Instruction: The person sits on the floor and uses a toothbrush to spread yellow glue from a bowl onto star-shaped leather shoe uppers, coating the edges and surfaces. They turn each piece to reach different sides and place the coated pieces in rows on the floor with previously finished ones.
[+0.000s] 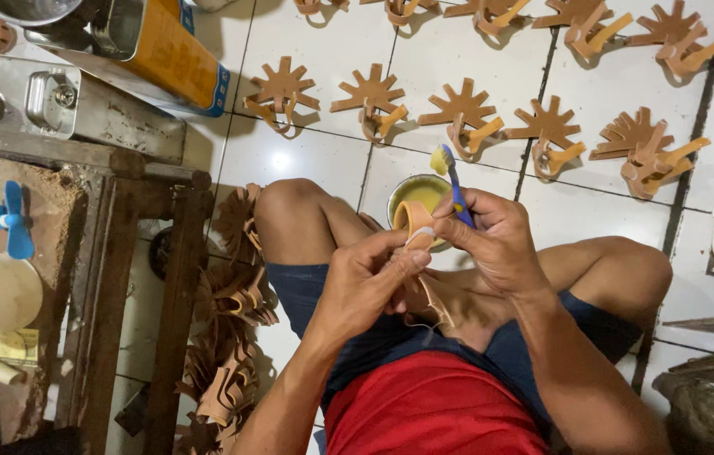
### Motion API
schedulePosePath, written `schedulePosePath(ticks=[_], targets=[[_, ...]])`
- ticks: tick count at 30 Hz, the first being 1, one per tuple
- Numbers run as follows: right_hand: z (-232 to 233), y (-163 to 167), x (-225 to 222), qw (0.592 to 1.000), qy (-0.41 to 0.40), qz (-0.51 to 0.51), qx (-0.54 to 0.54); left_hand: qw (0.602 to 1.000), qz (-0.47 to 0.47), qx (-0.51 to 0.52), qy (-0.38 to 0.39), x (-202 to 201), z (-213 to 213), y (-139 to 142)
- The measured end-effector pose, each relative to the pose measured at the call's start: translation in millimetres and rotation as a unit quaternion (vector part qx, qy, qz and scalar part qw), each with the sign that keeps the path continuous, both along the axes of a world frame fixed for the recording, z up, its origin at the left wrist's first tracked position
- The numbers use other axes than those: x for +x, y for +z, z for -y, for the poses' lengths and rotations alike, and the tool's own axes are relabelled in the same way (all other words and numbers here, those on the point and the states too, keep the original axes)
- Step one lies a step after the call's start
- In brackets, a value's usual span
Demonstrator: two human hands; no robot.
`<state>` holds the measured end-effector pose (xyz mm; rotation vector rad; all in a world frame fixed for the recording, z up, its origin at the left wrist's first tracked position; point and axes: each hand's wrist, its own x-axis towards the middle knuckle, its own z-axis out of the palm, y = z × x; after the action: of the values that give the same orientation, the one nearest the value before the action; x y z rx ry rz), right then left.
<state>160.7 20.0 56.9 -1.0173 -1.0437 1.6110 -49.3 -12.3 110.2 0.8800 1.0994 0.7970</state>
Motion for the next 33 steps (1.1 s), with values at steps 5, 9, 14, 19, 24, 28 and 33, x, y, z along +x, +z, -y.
schedulePosePath(ticks=[5,9,14,19,24,28,33], targets=[[3,-6,4,1.000,0.002,-0.012,0.004,0.999,-0.046,-0.006,0.001,0,-5,9],[6,-4,2,1.000,0.001,-0.009,0.004,0.997,-0.067,0.036,0.004,2,-4,7],[13,-11,2,0.997,-0.059,-0.041,0.005,0.991,-0.079,0.104,0.038,9,3,-2],[19,-41,26,0.991,-0.116,-0.016,-0.067,0.991,0.004,0.125,0.035,7,13,-12],[37,-70,35,0.947,-0.048,-0.156,-0.276,0.988,0.075,0.135,-0.026,12,24,-28],[43,-58,42,0.963,-0.136,-0.140,-0.188,0.979,0.134,0.152,0.028,3,29,-37],[38,-22,43,0.985,-0.122,-0.099,-0.077,0.967,0.086,0.197,0.134,-6,15,-46]])
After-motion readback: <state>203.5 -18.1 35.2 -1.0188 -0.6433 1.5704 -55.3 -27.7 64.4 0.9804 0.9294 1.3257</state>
